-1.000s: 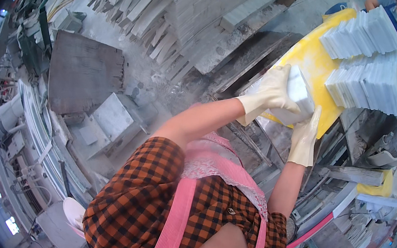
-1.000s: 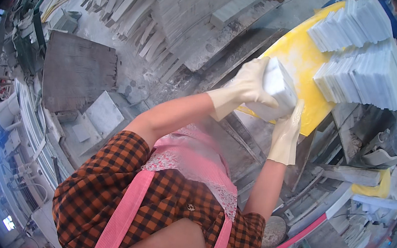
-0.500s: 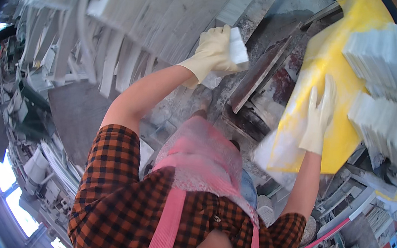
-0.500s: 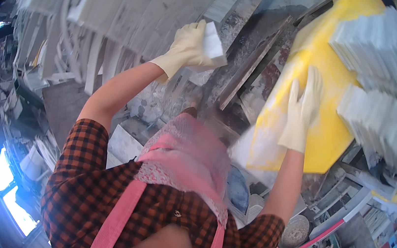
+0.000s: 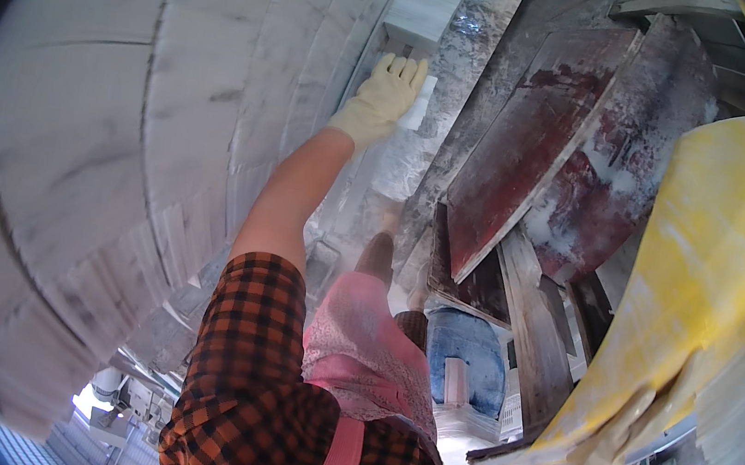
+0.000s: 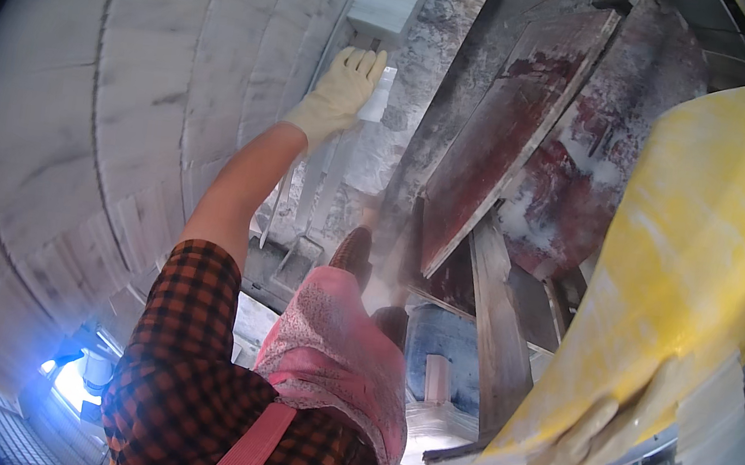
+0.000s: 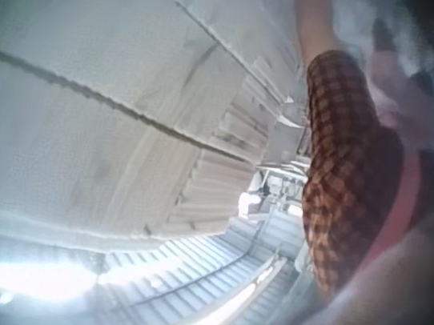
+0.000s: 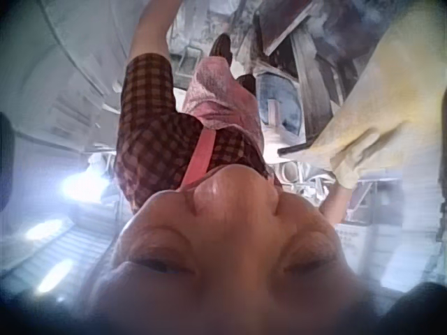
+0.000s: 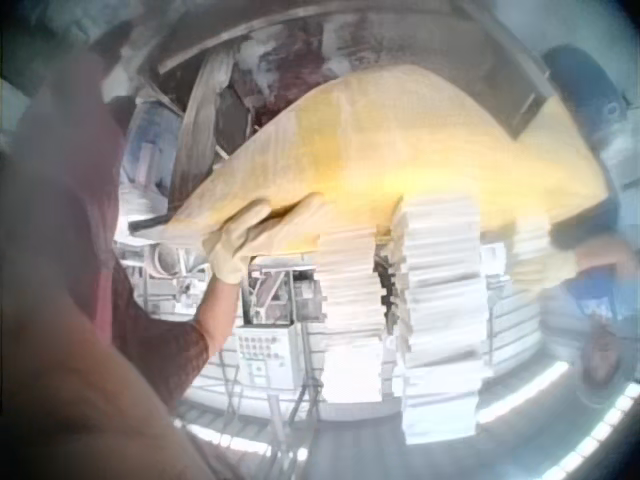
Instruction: The person picks up small white rectangular boards from a yellow table and stacks them on a nearby surface. They repeatedly pick, align, and place the boards one by one, maintaining a neat stack throughout the clip.
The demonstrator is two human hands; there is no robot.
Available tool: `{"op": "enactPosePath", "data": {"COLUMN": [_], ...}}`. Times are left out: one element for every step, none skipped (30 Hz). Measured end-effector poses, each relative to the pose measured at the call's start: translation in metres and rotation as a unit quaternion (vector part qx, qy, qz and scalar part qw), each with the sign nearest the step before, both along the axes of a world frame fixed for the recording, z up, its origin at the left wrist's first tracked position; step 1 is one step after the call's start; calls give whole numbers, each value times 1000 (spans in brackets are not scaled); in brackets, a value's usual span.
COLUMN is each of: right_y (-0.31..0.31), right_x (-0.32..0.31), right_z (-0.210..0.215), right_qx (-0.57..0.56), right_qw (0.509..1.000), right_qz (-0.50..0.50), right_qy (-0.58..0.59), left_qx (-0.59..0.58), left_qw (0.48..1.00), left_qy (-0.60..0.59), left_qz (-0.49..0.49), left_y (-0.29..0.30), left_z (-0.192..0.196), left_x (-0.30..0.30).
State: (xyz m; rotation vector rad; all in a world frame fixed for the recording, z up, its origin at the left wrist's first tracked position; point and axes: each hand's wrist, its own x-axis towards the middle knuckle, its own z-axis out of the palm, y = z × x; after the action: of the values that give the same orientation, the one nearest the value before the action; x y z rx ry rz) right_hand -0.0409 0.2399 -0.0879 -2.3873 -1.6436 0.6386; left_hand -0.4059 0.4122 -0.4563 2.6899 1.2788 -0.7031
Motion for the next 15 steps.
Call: {"op": "enactPosePath", "data": {"right_y": [1, 2, 2, 2, 1, 0, -1, -3, -4, -5, -6, -7, -7, -7, -7], "right_x": [0, 1, 2, 4, 5, 7, 8, 9, 10, 10, 10, 10, 10, 10, 10], "right_z": [2, 2, 3, 3, 3, 2, 2, 2, 2, 2, 3, 4, 4, 5, 5], "right_qx": [-10, -13, -10, -15, -17, -15, -15, -17, -19, -19, -27, -32, -33, -36, -36], "right_qw": [1000, 999, 999, 998, 998, 998, 999, 999, 998, 998, 998, 998, 997, 997, 997], "right_qz": [12, 21, 22, 24, 26, 23, 20, 17, 14, 7, 9, 4, -3, -1, -1], "right_qy": [-18, -33, -36, -52, -56, -51, -41, -48, -50, -51, -55, -59, -65, -68, -72], "left_qx": [-2, -4, 11, 0, 7, 17, 41, 67, 69, 85, 78, 66, 53, 31, 9], "left_qw": [1000, 1000, 999, 999, 998, 996, 994, 991, 989, 988, 989, 991, 992, 993, 994], "left_qy": [-1, -3, -16, -22, -40, -62, -70, -83, -94, -92, -88, -81, -76, -69, -69], "left_qz": [-13, -25, -39, -45, -53, -60, -73, -84, -88, -94, -93, -88, -89, -87, -80], "left_y": [4, 8, 12, 15, 19, 23, 26, 30, 32, 35, 37, 40, 42, 43, 45], "left_z": [-5, -10, -14, -18, -22, -25, -28, -32, -34, -36, -37, -38, -38, -37, -35], "left_x": [-3, -7, -10, -13, -16, -18, -20, -22, -23, -23, -23, -23, -21, -20, -19]}}
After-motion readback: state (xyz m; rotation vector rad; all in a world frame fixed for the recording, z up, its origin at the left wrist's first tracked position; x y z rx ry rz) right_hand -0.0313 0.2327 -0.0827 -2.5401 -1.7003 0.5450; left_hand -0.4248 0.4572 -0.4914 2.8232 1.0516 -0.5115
